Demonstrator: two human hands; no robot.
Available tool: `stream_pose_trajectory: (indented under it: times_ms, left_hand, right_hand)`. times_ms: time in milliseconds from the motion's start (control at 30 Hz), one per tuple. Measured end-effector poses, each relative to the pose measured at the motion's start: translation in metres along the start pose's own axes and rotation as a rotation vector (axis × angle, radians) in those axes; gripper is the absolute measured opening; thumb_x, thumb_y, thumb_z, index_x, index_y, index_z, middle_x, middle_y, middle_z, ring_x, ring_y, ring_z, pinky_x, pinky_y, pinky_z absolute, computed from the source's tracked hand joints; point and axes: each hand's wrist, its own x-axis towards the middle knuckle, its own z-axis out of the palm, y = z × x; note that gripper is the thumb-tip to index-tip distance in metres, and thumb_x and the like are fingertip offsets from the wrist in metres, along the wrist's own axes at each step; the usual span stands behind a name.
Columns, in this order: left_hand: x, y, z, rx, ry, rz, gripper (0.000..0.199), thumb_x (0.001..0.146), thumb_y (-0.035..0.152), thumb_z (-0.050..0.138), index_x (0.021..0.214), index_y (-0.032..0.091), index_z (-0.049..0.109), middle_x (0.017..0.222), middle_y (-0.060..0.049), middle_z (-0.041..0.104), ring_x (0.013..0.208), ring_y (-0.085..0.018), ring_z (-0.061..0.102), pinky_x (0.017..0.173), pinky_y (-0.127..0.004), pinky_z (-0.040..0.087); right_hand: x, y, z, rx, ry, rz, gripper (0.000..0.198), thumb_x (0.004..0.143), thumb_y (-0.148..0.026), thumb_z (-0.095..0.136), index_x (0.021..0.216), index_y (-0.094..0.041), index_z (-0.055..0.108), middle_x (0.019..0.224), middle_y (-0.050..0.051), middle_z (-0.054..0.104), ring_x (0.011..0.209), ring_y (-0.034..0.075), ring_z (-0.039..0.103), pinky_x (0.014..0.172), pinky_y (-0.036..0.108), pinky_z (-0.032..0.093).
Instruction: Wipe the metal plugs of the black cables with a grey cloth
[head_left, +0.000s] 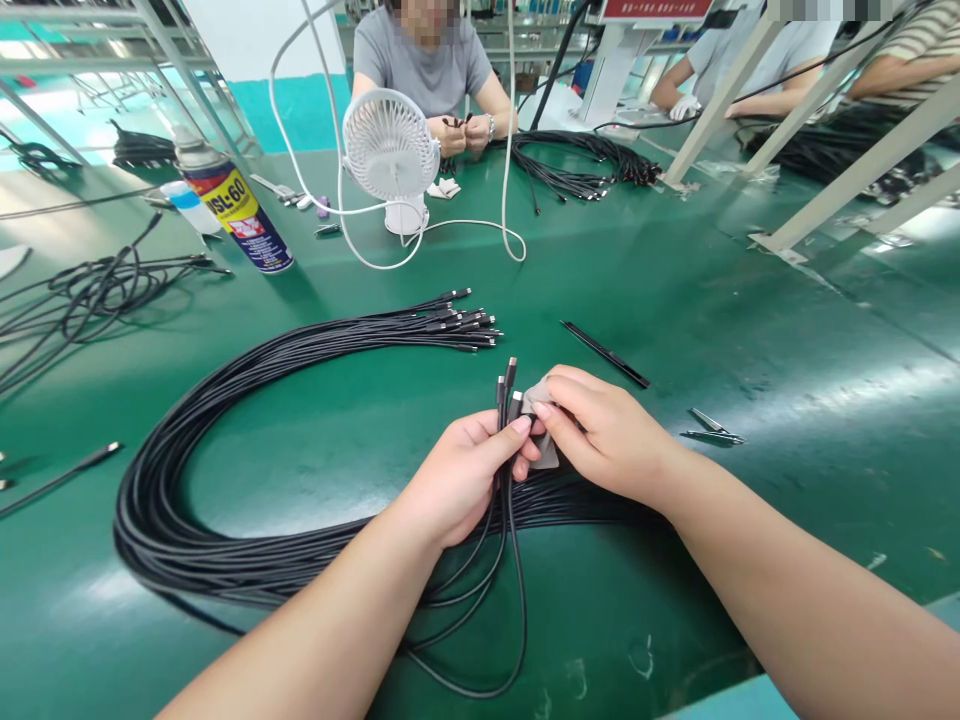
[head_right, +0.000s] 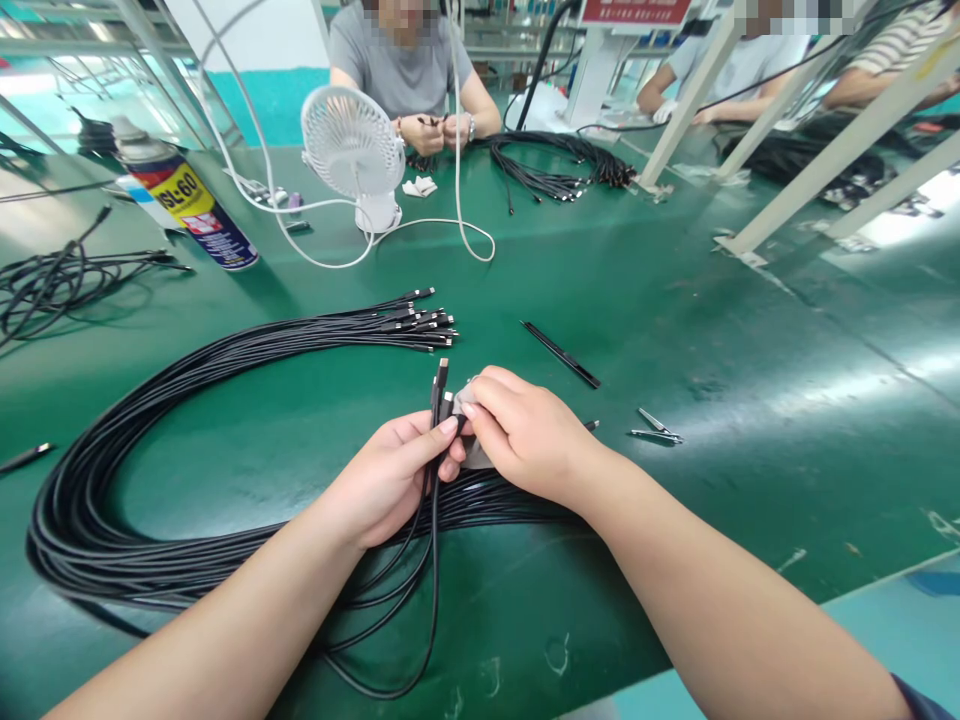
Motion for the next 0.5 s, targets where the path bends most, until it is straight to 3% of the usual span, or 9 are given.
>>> stream_pose_trajectory:
  times_ms: [500]
  left_hand:
    - [0.0003,0.0004,0.0019,0.0,-0.001,0.013,0.026,0.074,0.035,0.079,0.074,0.011,0.068,0.067,-0.001,0.061,0.056,-0.007,0.049,0.059,-0.024,0.035]
  right_hand:
    - [0.0006,-0.0004,0.0002,-0.016,0.017,-0.025,0.019,0.097,-0.015,0.043,0.079,-0.02,0.049,0.077,0.001,0.053,0.066,0.012,0.051,0.061,0.024,0.04]
